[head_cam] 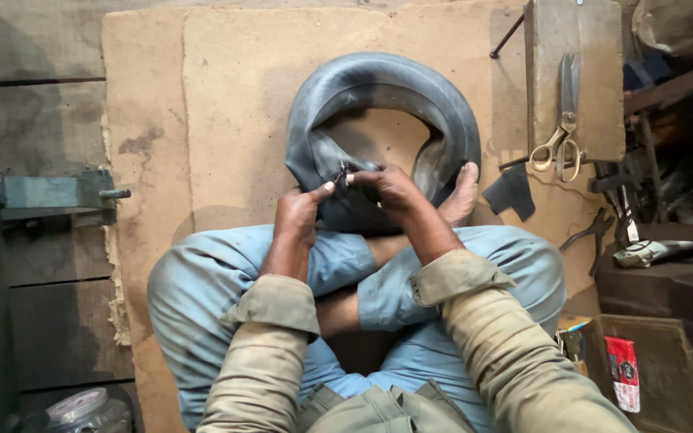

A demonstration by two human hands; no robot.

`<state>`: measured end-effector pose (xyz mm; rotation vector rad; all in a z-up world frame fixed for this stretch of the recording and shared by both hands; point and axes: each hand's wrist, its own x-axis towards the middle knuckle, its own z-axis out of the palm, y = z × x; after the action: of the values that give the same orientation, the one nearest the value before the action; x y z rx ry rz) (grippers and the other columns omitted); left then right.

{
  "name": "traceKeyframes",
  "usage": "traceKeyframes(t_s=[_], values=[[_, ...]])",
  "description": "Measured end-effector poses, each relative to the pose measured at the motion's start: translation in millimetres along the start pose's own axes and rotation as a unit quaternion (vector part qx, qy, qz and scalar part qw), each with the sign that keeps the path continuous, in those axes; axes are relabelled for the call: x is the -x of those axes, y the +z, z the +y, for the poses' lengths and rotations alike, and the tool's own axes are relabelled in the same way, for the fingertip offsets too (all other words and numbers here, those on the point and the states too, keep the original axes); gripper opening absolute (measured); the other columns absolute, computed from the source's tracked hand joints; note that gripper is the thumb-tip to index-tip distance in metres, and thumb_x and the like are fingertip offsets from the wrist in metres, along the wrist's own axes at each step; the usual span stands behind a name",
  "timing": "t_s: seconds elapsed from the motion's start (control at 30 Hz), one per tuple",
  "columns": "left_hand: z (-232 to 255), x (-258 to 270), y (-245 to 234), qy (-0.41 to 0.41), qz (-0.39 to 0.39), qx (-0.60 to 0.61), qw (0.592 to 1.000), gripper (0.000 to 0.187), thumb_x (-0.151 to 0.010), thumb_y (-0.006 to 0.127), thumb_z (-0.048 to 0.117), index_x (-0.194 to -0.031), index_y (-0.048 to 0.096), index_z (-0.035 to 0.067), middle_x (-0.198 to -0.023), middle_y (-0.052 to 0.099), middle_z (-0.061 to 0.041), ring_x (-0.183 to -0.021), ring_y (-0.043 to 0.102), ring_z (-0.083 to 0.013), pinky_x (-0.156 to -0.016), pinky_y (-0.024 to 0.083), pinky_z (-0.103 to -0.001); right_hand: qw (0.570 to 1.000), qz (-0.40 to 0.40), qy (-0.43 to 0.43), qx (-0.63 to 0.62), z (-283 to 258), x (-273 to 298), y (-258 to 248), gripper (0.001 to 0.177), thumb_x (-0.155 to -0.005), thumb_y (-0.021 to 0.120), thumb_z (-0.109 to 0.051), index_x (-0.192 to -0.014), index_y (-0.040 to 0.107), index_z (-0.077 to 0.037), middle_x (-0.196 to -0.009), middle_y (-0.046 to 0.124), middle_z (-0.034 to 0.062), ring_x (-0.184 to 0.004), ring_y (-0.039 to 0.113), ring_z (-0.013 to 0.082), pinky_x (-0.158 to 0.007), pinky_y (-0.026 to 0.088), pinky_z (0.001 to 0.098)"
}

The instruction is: The person sits on the floor and repairs a motorcycle tire by hand. They use a metal tool to scrape and clean the inner surface of the tire, then apply a patch to a specific area. The person also uses a small container to apply a substance, likely glue or sealant, to the patch area.

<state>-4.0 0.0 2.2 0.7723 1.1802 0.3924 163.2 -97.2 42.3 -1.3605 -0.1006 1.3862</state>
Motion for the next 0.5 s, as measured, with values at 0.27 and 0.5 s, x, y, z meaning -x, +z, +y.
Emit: traceKeyframes(t_s=[0.27, 0.5], values=[[8, 3, -1, -0.038, -0.005, -0.018, 0.999, 0.041, -0.075, 0.085, 0.013, -0.104, 0.069, -0.012, -0.096, 0.075, -0.018, -0.080, 0.072, -0.0259, -0.070, 0.057, -0.039, 0.998, -0.010, 0.004, 0.059, 0, -4, 1, 0.030, -0.076, 0.081, -0.006, -0.103, 0.073, -0.001, -0.087, 0.074, 0.0084, -0.072, 0.070, 0.0172, -0.064, 0.057, 0.0297], [17, 12, 3, -0.055, -0.018, 0.087, 0.995, 0.053, -0.078, 0.078, 0.017, -0.123, 0.061, -0.005, -0.103, 0.069, -0.016, -0.083, 0.068, -0.0291, -0.068, 0.054, -0.046, 0.999, 0.025, 0.001, -0.024, 1, -1, 6, 0.031, -0.073, 0.079, -0.002, -0.103, 0.072, 0.002, -0.087, 0.074, 0.0121, -0.073, 0.073, 0.0212, -0.066, 0.062, 0.0350]])
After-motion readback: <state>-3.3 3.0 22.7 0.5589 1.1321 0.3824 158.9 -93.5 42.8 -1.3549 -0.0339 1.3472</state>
